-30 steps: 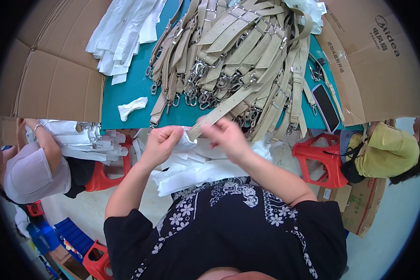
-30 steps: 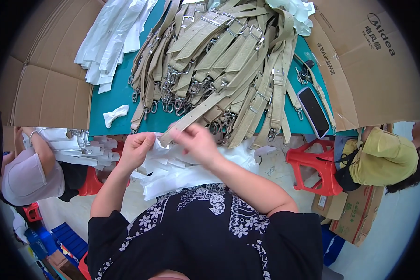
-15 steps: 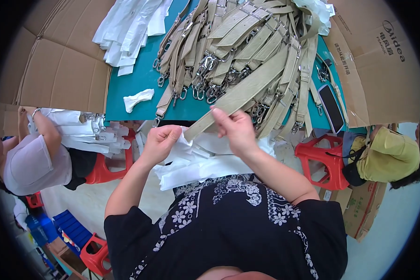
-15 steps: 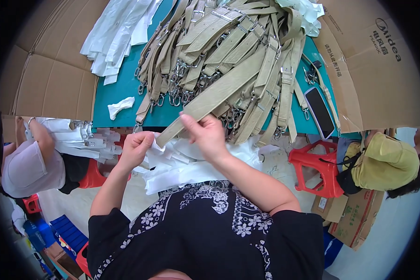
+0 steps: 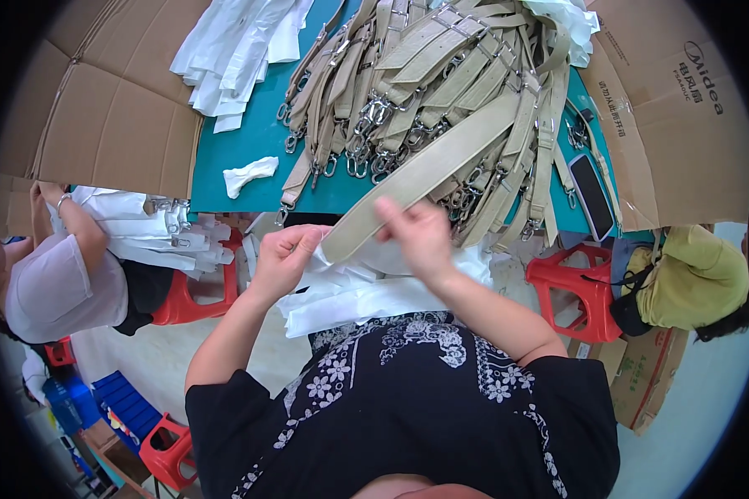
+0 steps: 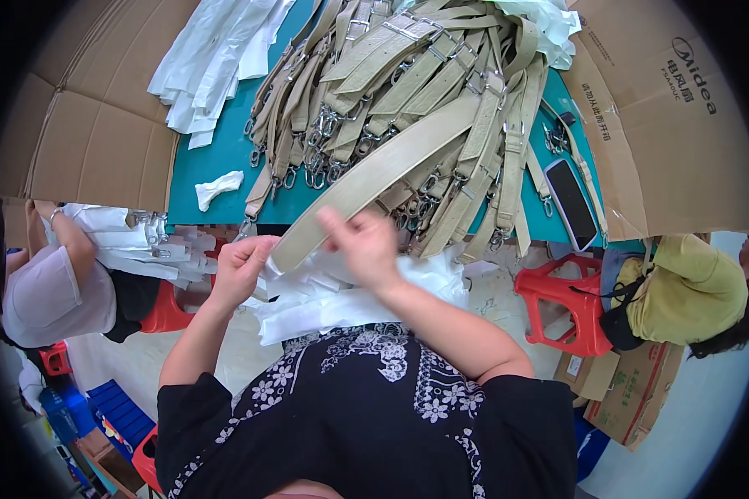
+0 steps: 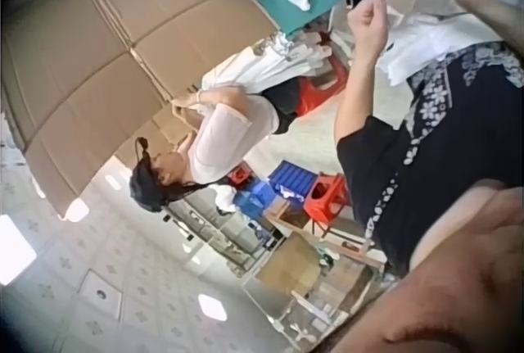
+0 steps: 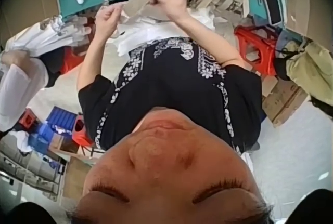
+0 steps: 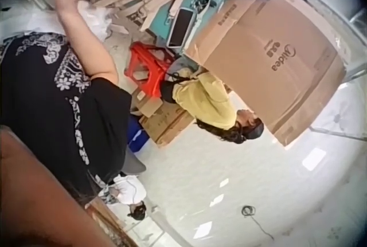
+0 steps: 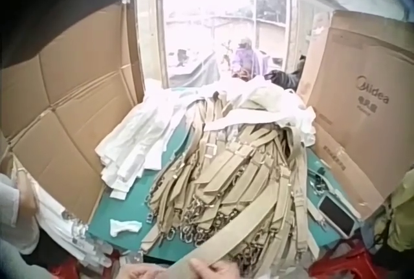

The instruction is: The recorder is wrapping beige belts with metal buckles in white protective tissue paper.

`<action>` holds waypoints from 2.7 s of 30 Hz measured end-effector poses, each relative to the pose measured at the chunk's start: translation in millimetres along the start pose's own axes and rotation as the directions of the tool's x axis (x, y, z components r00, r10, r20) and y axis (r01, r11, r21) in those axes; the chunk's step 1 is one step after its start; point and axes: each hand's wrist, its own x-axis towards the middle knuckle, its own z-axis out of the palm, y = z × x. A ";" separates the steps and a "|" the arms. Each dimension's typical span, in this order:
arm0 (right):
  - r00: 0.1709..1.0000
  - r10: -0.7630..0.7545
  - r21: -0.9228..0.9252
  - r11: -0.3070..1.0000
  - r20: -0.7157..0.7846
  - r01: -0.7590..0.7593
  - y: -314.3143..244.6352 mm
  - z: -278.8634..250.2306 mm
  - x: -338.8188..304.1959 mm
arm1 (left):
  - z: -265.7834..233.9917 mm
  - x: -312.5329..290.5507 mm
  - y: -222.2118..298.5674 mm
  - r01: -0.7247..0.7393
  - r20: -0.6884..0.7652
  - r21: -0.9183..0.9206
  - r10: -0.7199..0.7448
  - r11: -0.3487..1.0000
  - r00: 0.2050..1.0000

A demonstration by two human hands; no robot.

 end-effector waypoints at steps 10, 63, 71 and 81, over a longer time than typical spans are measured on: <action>0.978 -0.207 -0.015 0.978 -0.003 0.207 -24.6 21.5 8.3 | -11.3 -15.7 -19.3 -0.105 -0.227 0.050 0.114 0.993 0.967; 0.845 -0.510 -0.119 0.860 -0.163 0.496 -36.5 -1.3 7.2 | -2.4 15.2 -25.8 -0.195 -0.116 -0.169 0.177 0.966 0.977; 0.821 -0.527 -0.081 0.829 0.219 0.553 -15.9 39.4 -10.7 | -10.0 20.5 2.4 -0.268 -0.086 -0.121 0.259 0.956 0.962; 0.868 -0.489 -0.202 0.845 0.087 0.496 -25.9 23.4 -16.0 | 11.5 23.5 2.8 -0.251 -0.158 -0.187 0.223 0.950 0.962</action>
